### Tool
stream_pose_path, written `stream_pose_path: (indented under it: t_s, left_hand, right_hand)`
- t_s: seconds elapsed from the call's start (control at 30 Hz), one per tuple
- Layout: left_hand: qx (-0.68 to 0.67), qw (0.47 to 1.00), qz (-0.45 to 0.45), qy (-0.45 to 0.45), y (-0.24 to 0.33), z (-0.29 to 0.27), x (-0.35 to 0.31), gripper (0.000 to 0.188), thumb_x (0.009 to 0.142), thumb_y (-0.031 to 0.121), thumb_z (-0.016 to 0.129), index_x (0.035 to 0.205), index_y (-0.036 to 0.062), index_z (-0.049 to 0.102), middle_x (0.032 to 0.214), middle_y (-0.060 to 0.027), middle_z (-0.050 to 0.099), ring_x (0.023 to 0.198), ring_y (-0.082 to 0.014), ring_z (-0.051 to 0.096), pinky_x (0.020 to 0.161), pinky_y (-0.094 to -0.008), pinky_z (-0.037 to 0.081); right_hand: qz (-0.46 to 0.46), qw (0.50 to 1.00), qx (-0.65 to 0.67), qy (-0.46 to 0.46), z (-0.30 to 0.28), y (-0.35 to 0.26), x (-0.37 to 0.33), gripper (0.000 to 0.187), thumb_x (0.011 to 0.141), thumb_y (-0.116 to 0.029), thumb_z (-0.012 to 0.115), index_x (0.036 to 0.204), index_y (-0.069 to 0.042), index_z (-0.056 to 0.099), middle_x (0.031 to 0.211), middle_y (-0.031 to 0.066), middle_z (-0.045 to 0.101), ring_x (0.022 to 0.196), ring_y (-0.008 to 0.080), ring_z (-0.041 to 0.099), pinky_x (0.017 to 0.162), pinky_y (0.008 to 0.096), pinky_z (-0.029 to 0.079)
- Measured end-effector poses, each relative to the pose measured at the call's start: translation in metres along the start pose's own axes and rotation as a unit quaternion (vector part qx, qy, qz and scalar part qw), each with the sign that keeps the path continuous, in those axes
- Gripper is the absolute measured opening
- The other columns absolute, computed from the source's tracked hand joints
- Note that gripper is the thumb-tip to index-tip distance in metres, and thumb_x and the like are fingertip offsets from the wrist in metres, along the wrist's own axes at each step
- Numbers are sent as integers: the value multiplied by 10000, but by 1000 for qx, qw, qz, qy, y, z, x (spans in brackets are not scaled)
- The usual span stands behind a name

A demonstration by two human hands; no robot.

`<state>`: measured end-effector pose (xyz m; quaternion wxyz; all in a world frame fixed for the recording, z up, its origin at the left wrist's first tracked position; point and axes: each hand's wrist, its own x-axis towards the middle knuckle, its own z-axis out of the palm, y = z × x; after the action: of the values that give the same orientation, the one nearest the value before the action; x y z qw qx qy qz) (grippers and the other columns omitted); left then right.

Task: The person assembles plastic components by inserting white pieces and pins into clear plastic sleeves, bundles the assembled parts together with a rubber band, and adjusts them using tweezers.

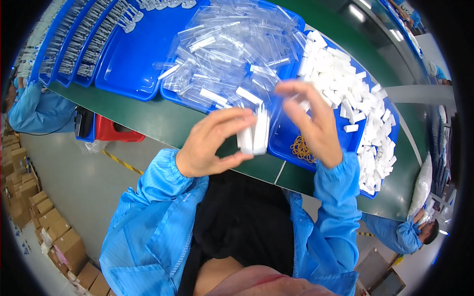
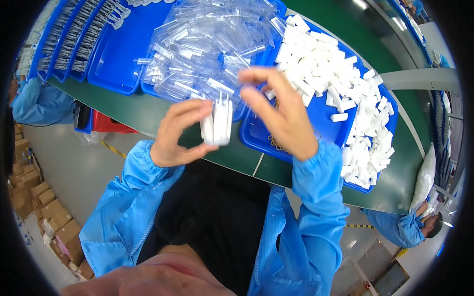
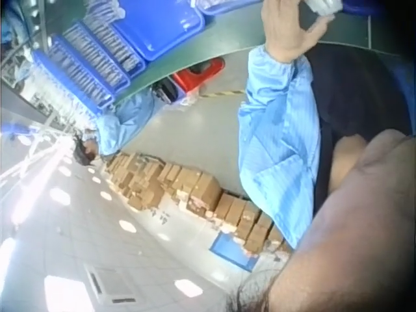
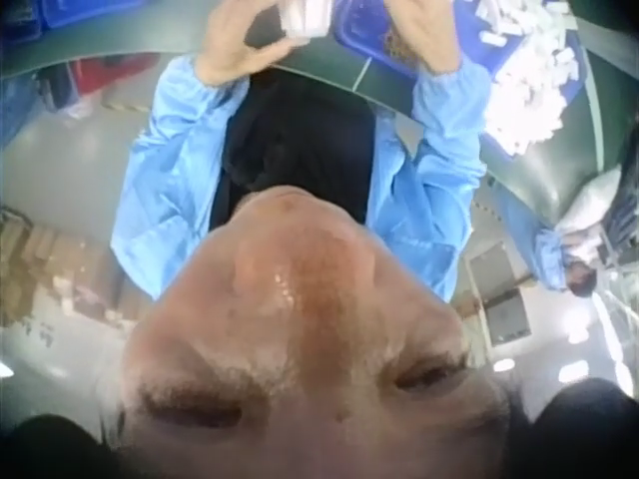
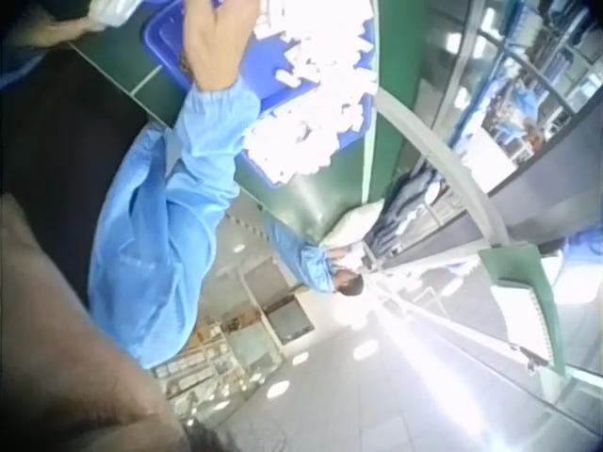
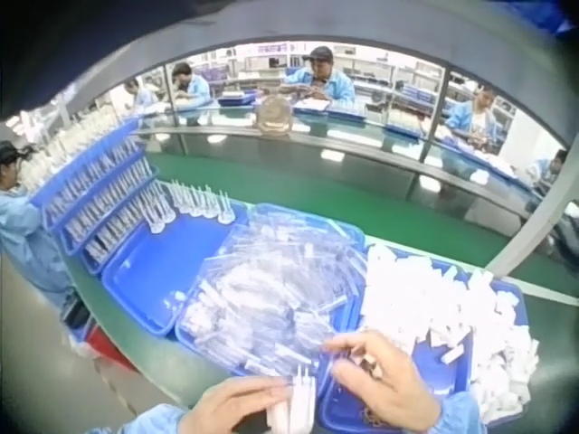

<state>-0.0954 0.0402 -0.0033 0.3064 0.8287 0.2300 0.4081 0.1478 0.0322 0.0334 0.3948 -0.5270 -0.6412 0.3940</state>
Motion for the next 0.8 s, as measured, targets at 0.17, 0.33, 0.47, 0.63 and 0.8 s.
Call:
stream_pose_path:
  t_s: [0.17,0.33,0.47,0.63,0.8]
  left_hand:
    - [64,998,-11,23,-5,-1,-2,792,617,66,877,1335,58,542,1250,-131,602,1095,-304,629,895,-371,542]
    - [68,997,-15,30,-3,-2,-5,812,610,35,864,1354,68,540,1265,-122,600,1086,-305,622,897,-385,533]
    - [32,999,-19,17,-2,4,1,830,618,-17,839,1379,58,515,1290,-131,591,1120,-326,600,928,-400,512]
    - [-19,997,-8,-74,5,15,9,847,632,-40,827,1402,39,484,1329,-146,561,1151,-334,582,957,-398,499]
    - [-56,996,15,-65,12,28,16,921,643,-12,848,1450,32,407,1396,-192,492,1245,-348,546,1011,-410,484]
  right_hand:
    - [-135,888,-438,37,12,20,44,376,839,-152,735,1186,-43,639,1050,118,665,989,280,586,848,385,468]
    - [-150,896,-415,53,10,26,40,436,822,-116,748,1233,-47,620,1038,106,681,920,245,640,836,363,495]
    - [28,996,47,75,8,-4,13,480,888,-78,654,1345,-22,520,1093,138,679,948,221,689,894,340,528]
    - [86,951,278,109,17,-6,-19,481,954,-86,572,1410,-17,435,1097,151,664,1029,231,674,940,348,519]
    - [95,975,188,75,16,9,-45,440,961,-174,630,1351,-18,500,977,66,684,992,139,638,937,292,441]
